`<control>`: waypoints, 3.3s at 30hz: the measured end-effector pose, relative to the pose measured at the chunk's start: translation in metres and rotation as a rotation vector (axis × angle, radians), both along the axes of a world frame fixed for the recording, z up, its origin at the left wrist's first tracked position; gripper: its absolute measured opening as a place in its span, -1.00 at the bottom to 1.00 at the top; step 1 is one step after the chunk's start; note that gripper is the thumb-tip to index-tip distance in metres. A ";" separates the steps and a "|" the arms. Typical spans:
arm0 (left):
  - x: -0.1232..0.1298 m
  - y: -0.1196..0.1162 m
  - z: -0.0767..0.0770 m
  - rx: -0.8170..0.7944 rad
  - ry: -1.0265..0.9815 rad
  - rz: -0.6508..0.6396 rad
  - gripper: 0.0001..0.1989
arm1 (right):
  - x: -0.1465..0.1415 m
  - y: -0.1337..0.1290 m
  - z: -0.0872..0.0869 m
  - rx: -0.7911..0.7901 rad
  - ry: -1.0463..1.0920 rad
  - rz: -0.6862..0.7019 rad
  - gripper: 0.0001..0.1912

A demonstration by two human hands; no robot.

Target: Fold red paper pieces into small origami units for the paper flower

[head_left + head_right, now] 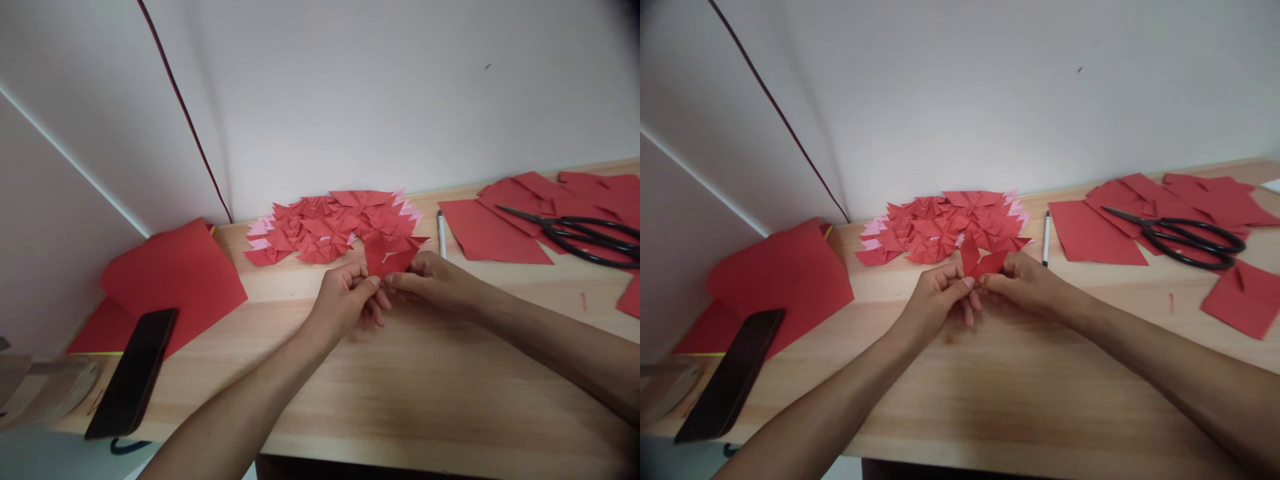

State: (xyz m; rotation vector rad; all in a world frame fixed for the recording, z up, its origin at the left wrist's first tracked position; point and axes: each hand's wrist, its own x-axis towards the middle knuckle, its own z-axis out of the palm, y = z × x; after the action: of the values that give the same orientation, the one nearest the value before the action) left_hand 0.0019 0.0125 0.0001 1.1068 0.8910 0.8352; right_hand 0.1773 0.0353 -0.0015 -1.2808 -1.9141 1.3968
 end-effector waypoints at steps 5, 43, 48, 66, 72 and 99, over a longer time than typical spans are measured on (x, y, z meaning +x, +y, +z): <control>-0.004 0.002 0.002 -0.030 -0.002 -0.012 -0.86 | 0.000 0.000 0.003 -0.094 0.071 -0.012 -0.68; -0.002 -0.002 0.008 -0.073 0.065 -0.089 -0.92 | 0.004 -0.002 -0.008 0.123 0.194 0.138 -0.61; 0.000 -0.005 0.009 -0.072 0.085 -0.065 -0.93 | 0.003 -0.004 -0.005 0.125 0.169 0.118 -0.61; -0.004 -0.002 0.006 -0.054 0.027 -0.144 -0.80 | 0.003 -0.001 0.000 0.103 0.166 0.143 -0.53; 0.000 -0.004 0.007 -0.059 0.075 -0.109 -0.86 | 0.003 -0.007 0.001 0.148 0.140 0.145 -0.61; -0.001 -0.002 0.006 -0.029 0.071 -0.030 -0.84 | -0.003 -0.008 0.000 0.207 0.089 -0.002 -0.55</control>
State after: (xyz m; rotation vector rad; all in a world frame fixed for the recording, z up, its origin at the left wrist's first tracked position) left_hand 0.0007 0.0100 0.0056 1.1280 0.9409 0.7603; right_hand 0.1744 0.0269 -0.0016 -1.1037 -1.9388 1.1985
